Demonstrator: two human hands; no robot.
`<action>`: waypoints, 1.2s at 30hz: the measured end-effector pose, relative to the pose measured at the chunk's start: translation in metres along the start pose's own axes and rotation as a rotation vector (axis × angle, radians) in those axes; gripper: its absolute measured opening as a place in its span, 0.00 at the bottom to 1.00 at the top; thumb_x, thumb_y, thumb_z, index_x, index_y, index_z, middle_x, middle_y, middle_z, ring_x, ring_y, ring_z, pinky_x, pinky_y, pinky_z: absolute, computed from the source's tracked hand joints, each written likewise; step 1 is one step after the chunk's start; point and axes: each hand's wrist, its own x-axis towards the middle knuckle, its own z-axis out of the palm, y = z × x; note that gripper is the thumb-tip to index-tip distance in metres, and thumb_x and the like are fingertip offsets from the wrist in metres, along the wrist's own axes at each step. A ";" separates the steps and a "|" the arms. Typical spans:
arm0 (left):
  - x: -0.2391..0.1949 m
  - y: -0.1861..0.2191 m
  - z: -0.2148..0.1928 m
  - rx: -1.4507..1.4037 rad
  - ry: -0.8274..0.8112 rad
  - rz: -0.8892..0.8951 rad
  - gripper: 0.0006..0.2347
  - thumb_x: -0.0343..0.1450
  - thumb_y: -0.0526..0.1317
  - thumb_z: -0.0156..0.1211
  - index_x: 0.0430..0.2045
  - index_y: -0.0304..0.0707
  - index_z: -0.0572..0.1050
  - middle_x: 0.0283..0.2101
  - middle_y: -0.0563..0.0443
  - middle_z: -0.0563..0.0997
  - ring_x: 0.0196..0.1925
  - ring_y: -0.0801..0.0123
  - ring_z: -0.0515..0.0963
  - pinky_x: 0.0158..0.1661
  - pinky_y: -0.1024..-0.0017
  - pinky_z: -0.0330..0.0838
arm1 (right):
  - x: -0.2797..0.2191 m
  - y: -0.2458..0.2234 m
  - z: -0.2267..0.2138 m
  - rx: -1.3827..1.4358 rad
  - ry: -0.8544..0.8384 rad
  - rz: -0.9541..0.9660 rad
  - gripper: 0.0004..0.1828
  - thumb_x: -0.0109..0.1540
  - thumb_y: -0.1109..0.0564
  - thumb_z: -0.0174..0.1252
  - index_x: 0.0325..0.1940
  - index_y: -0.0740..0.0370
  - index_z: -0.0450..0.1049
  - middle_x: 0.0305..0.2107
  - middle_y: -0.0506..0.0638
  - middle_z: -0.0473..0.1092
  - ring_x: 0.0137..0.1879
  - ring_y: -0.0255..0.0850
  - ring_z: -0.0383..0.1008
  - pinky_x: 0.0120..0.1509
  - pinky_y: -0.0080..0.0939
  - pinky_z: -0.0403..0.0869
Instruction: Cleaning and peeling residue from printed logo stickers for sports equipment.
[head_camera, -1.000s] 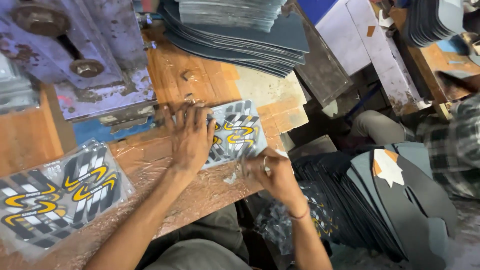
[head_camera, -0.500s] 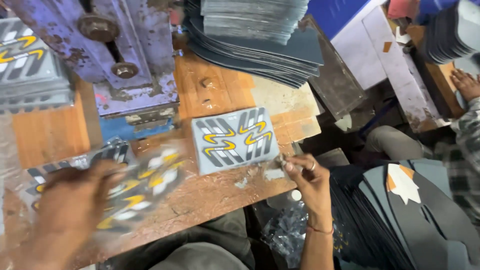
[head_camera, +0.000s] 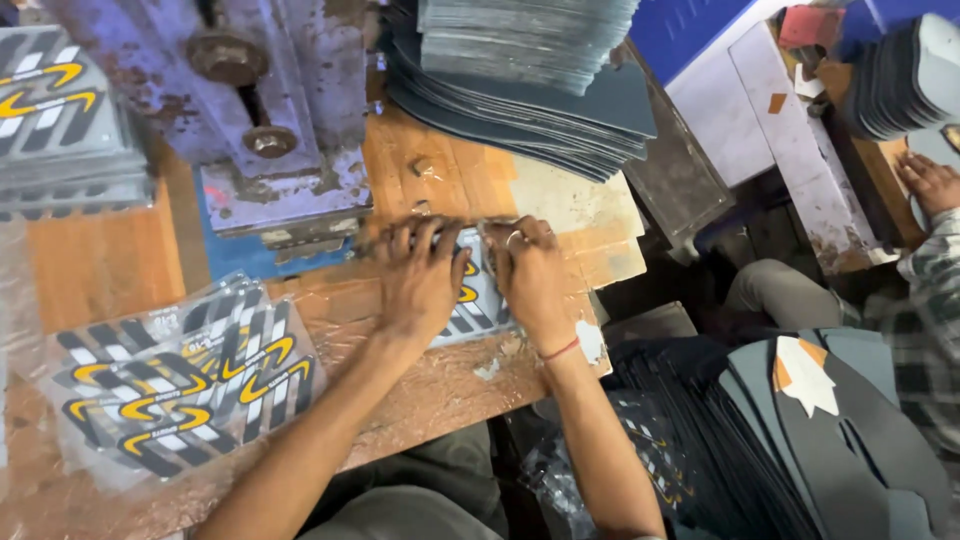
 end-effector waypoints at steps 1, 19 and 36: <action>-0.001 0.001 0.002 0.008 -0.014 -0.028 0.17 0.74 0.47 0.58 0.56 0.42 0.75 0.58 0.45 0.75 0.64 0.52 0.68 0.65 0.44 0.53 | -0.008 0.000 0.000 -0.003 -0.010 0.016 0.11 0.58 0.67 0.59 0.42 0.62 0.82 0.36 0.59 0.74 0.45 0.56 0.73 0.51 0.54 0.73; -0.005 0.004 0.006 -0.009 0.064 0.037 0.11 0.74 0.43 0.62 0.49 0.45 0.78 0.52 0.51 0.81 0.60 0.59 0.75 0.69 0.47 0.50 | -0.053 -0.012 -0.051 -0.093 0.062 0.180 0.08 0.64 0.64 0.60 0.46 0.65 0.82 0.33 0.60 0.72 0.37 0.54 0.75 0.41 0.49 0.71; -0.001 0.006 -0.019 -0.043 0.154 0.158 0.05 0.75 0.40 0.60 0.41 0.44 0.75 0.49 0.53 0.81 0.60 0.58 0.74 0.71 0.43 0.46 | -0.129 -0.040 -0.062 -0.052 -0.019 0.428 0.11 0.57 0.62 0.65 0.44 0.61 0.83 0.50 0.55 0.75 0.40 0.49 0.75 0.45 0.46 0.72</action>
